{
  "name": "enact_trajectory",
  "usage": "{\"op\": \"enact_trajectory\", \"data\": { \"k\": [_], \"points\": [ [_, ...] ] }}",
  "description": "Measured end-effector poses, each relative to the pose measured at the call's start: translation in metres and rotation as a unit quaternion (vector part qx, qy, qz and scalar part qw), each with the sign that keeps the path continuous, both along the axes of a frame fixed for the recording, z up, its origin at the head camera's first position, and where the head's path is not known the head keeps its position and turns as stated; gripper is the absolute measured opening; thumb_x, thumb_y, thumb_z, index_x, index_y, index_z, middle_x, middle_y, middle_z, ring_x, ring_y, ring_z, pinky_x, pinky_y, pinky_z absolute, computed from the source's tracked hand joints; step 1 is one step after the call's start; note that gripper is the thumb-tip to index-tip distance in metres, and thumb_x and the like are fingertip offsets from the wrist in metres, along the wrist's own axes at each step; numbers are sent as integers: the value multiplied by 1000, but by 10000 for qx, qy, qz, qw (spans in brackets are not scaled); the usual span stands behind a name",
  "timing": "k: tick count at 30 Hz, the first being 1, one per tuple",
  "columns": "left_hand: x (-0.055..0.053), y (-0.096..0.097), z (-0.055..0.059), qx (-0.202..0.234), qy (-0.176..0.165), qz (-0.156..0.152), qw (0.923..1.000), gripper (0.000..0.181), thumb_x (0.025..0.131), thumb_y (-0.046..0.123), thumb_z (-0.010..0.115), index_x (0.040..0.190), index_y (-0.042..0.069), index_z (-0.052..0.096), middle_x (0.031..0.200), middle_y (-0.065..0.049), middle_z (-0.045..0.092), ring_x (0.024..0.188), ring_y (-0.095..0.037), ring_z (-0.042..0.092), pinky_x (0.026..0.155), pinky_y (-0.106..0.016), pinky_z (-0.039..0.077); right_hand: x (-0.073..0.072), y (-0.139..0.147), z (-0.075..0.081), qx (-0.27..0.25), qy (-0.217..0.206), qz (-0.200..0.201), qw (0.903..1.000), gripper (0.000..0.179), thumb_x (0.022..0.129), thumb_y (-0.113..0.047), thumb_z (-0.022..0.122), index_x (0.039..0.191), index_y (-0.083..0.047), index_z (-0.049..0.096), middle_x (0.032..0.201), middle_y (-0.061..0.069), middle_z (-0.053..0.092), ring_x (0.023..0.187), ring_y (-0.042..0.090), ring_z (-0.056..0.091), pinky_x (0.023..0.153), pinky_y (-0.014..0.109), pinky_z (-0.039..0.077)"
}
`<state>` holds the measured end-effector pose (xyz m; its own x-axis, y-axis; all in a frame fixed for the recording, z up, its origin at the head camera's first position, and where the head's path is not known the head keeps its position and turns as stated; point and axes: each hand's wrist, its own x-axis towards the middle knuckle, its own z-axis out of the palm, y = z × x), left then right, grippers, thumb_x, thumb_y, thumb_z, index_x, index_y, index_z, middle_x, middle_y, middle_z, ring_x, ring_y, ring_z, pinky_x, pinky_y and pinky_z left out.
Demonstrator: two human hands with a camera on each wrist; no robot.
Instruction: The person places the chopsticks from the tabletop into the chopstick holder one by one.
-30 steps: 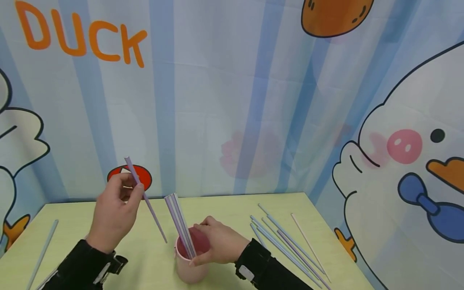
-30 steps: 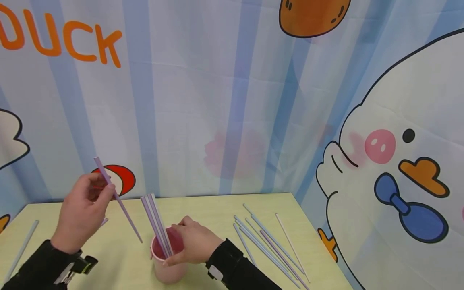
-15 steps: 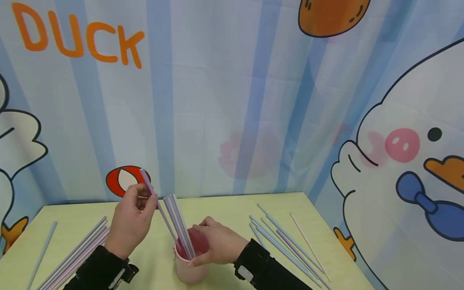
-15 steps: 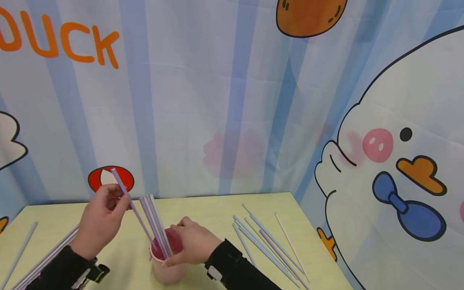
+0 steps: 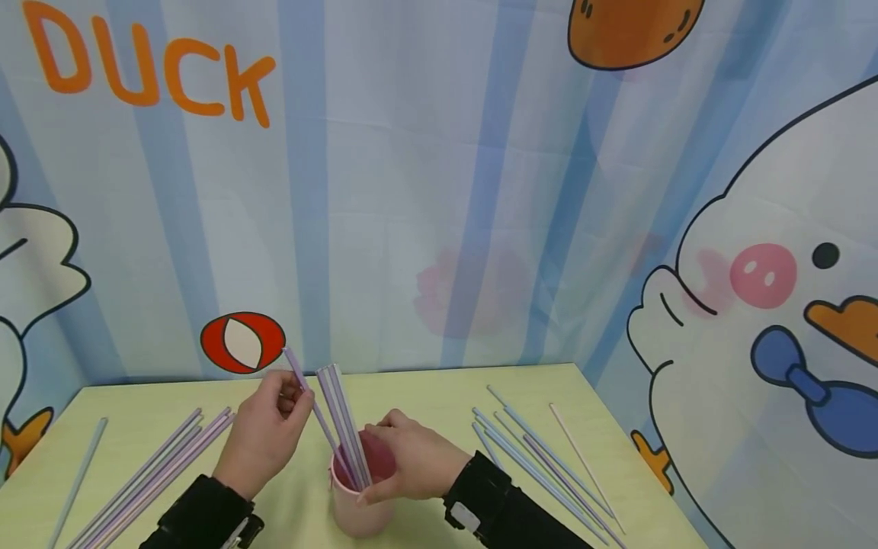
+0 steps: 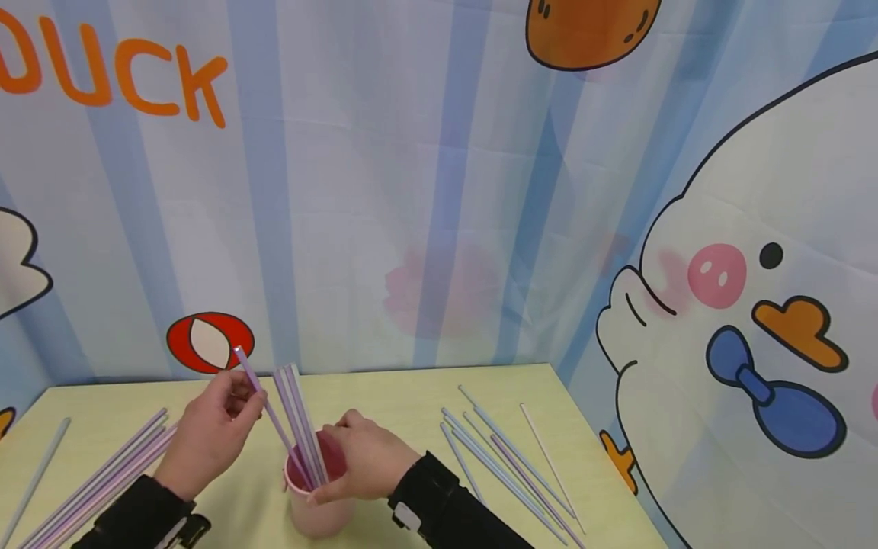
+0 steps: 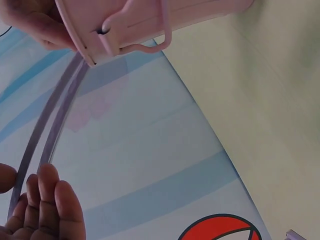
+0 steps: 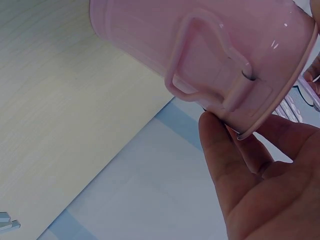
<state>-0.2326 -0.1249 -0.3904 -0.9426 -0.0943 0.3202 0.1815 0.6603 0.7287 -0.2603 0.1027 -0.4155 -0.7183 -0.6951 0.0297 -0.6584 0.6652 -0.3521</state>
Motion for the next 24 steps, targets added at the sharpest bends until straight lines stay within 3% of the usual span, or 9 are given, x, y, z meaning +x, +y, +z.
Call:
{"op": "enact_trajectory", "data": {
  "k": [9, 24],
  "points": [
    [-2, 4, -10, -221, -539, -124, 9982, 27, 98, 24, 58, 113, 3, 53, 90, -9, 59, 78, -22, 54, 68, -32, 57, 1, -1, 2, 2, -51, -25, 10000, 90, 70, -65, 74, 142, -14, 53, 116, -2, 51, 96, 7, 57, 88, 25, 54],
    [-5, 12, -20, -413, -825, -327, 9952, 24, 96, 22, 61, 112, 4, 55, 85, -6, 56, 75, -19, 52, 63, -29, 52, 3, -1, 4, 59, 69, -36, 10000, 91, 70, -65, 73, 142, -12, 53, 115, -2, 51, 96, 8, 57, 87, 24, 54]
  ]
}}
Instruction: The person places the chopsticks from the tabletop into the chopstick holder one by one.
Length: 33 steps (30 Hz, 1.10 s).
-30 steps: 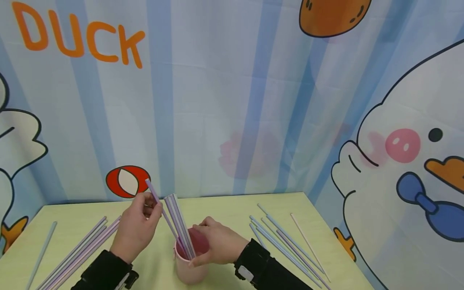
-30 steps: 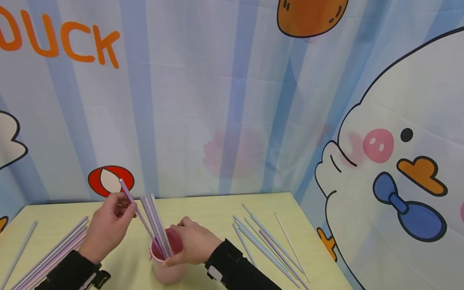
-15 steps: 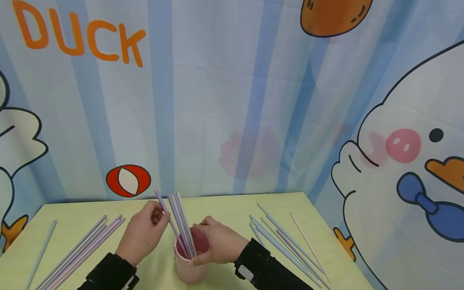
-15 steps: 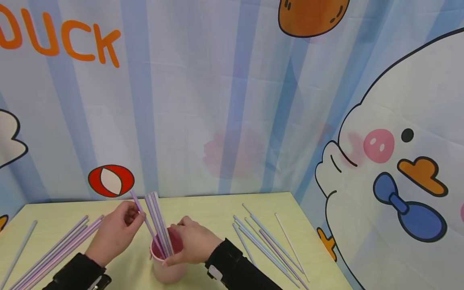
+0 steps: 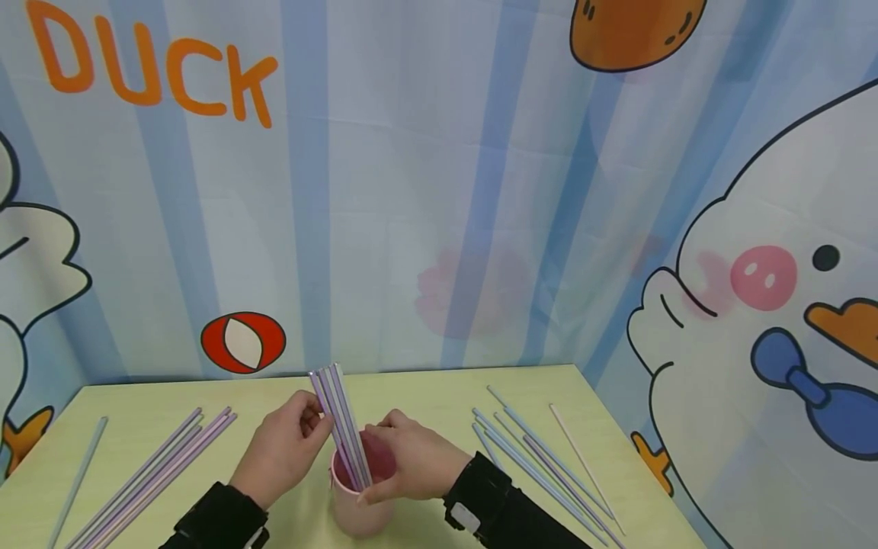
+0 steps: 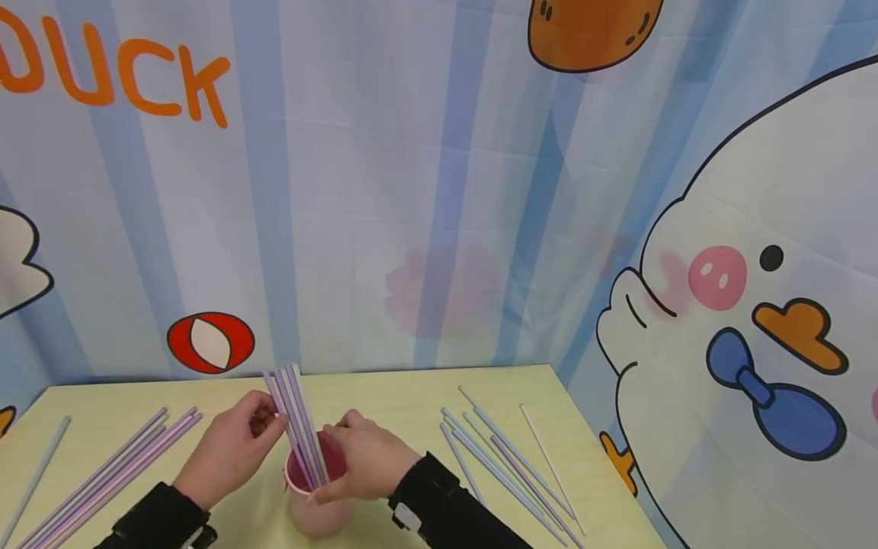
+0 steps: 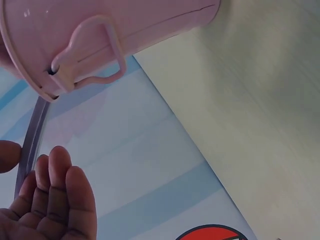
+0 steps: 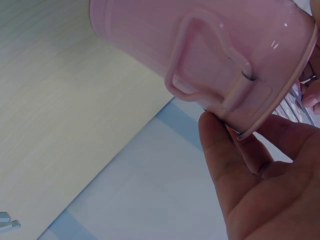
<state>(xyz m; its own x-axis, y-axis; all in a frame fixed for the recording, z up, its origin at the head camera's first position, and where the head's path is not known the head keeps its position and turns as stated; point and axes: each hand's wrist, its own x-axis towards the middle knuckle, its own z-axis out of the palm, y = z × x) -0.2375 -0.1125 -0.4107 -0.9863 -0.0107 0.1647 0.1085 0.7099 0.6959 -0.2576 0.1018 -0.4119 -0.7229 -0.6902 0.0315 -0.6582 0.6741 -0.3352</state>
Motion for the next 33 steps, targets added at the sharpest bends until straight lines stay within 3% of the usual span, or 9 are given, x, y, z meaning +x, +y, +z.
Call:
{"op": "enact_trajectory", "data": {
  "k": [21, 27, 33],
  "points": [
    [2, -3, -1, -197, 44, 100, 9997, 25, 97, 23, 60, 114, 4, 57, 85, -5, 58, 72, -19, 52, 63, -29, 53, 1, 0, 1, -28, -54, -32, 10000, 91, 69, -65, 74, 141, -13, 53, 115, -3, 51, 96, 7, 57, 86, 24, 54],
    [2, -25, -8, -472, 169, 307, 9983, 26, 99, 21, 57, 114, 0, 57, 86, -8, 60, 73, -21, 53, 65, -35, 55, 2, 0, 2, -24, -97, -49, 9999, 91, 69, -64, 75, 142, -13, 53, 116, -3, 51, 99, 9, 58, 90, 27, 53],
    [-6, -71, -32, -1588, 132, 445, 9862, 29, 94, 14, 61, 113, -8, 60, 88, -14, 62, 74, -26, 55, 71, -47, 55, 2, 0, 2, 8, -106, -103, 9999, 90, 69, -64, 75, 141, -16, 54, 119, -3, 52, 102, 10, 58, 92, 29, 53]
  ]
}}
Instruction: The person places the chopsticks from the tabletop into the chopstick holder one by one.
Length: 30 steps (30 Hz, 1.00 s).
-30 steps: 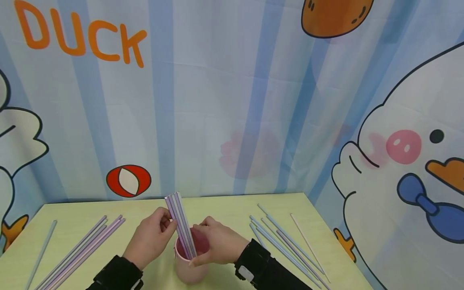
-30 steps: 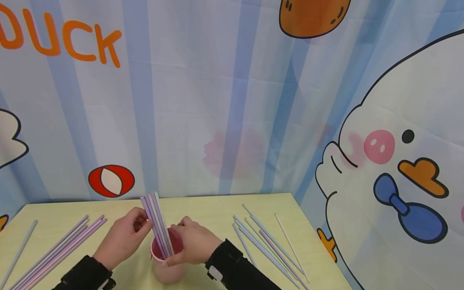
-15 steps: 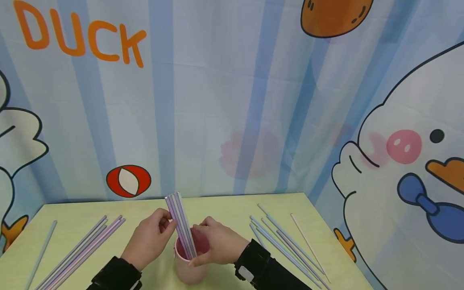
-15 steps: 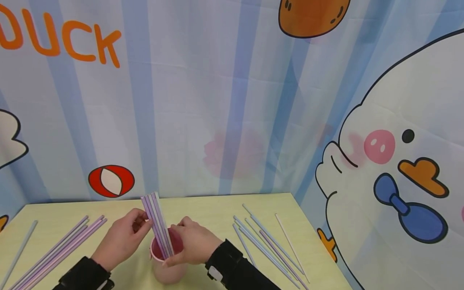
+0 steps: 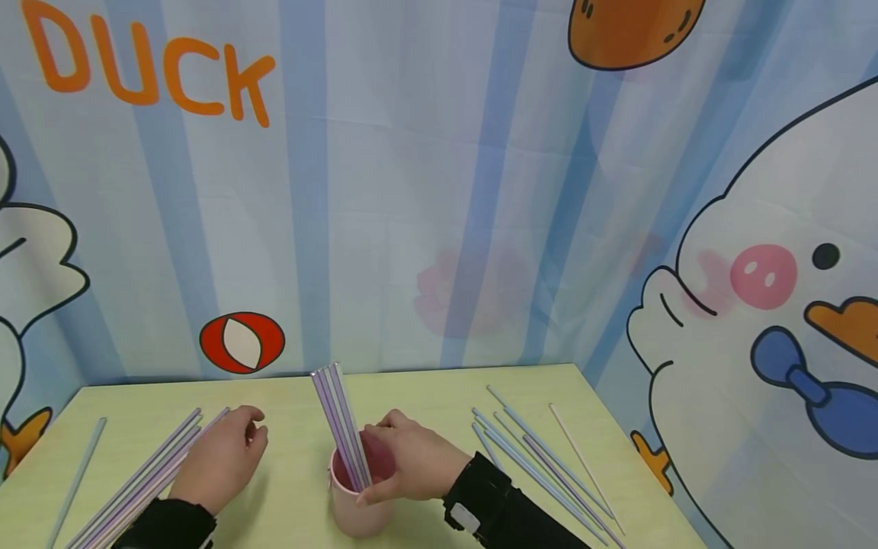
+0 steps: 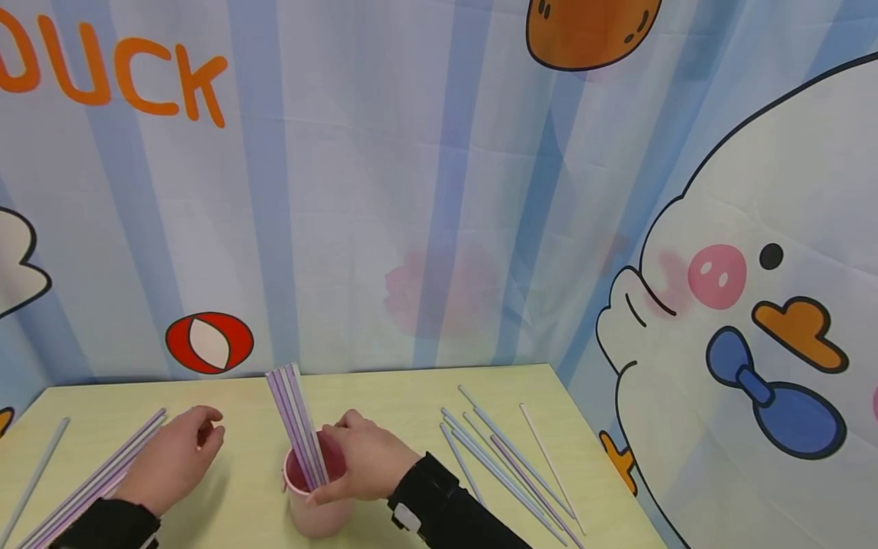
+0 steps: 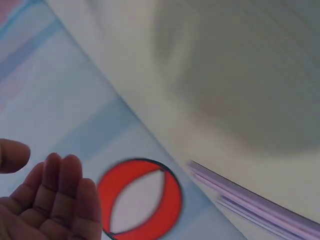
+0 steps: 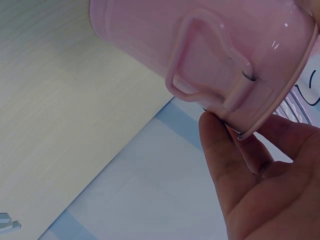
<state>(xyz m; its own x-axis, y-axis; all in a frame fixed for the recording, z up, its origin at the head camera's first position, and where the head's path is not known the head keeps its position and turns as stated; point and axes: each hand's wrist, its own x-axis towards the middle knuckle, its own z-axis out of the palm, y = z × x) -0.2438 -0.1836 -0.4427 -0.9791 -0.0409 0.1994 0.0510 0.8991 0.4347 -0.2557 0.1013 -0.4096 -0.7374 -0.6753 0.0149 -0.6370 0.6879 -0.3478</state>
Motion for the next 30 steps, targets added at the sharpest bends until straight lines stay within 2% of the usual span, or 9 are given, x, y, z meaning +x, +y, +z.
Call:
{"op": "enact_trajectory", "data": {
  "k": [3, 6, 7, 11, 14, 17, 27, 30],
  "points": [
    [-5, -25, -14, -489, -39, -81, 9988, 30, 92, 10, 63, 113, -11, 62, 98, -24, 63, 86, -38, 60, 80, -55, 53, 0, -1, 0, 10, -2, -39, 10000, 88, 68, -65, 75, 140, -18, 55, 119, -3, 52, 101, 10, 59, 92, 29, 53],
    [-7, -46, -24, -844, -88, -126, 9963, 32, 88, 8, 65, 113, -13, 64, 105, -33, 60, 97, -48, 58, 85, -62, 49, 0, -1, -1, 16, -22, -67, 10000, 88, 68, -65, 75, 140, -19, 55, 119, -3, 52, 101, 10, 59, 92, 30, 53],
    [-7, -52, -26, -894, -156, -96, 9958, 32, 88, 8, 65, 113, -13, 64, 106, -35, 59, 98, -50, 57, 84, -64, 49, 0, -1, -1, 18, -24, -72, 10000, 88, 68, -65, 75, 140, -19, 55, 119, -3, 52, 101, 10, 59, 92, 30, 53],
    [-5, -67, -35, -1164, -246, 23, 9929, 24, 88, 6, 64, 105, -9, 67, 98, -33, 57, 83, -48, 57, 67, -63, 52, 0, -1, -1, 7, -68, -80, 9999, 89, 68, -66, 75, 141, -19, 54, 120, -3, 52, 102, 11, 59, 92, 30, 53],
    [-4, -71, -39, -1336, -345, 117, 9904, 19, 91, 5, 61, 103, -9, 66, 95, -31, 55, 78, -44, 56, 60, -61, 52, 0, 0, -2, 11, -109, -101, 9999, 90, 68, -66, 75, 142, -19, 53, 120, -3, 52, 102, 10, 58, 92, 30, 53],
    [-4, -73, -41, -1443, -421, 195, 9884, 19, 94, 5, 59, 105, -8, 66, 95, -32, 54, 79, -43, 56, 61, -61, 52, 0, 0, -2, 26, -119, -128, 9998, 91, 68, -66, 74, 142, -19, 53, 120, -3, 52, 102, 10, 58, 92, 30, 53],
    [-2, -78, -46, -1485, -626, 74, 9869, 15, 95, 1, 55, 102, -7, 65, 90, -30, 54, 76, -43, 57, 58, -61, 52, 0, 0, -2, 32, -95, -134, 9999, 91, 68, -66, 75, 143, -19, 53, 120, -3, 52, 102, 11, 59, 91, 30, 53],
    [-2, -78, -46, -1472, -560, 52, 9875, 13, 95, 1, 55, 100, -6, 65, 88, -28, 54, 74, -41, 57, 57, -60, 52, 0, 0, -2, 39, -97, -144, 9998, 90, 68, -66, 75, 142, -20, 53, 120, -3, 52, 102, 11, 59, 91, 29, 53]
  ]
}}
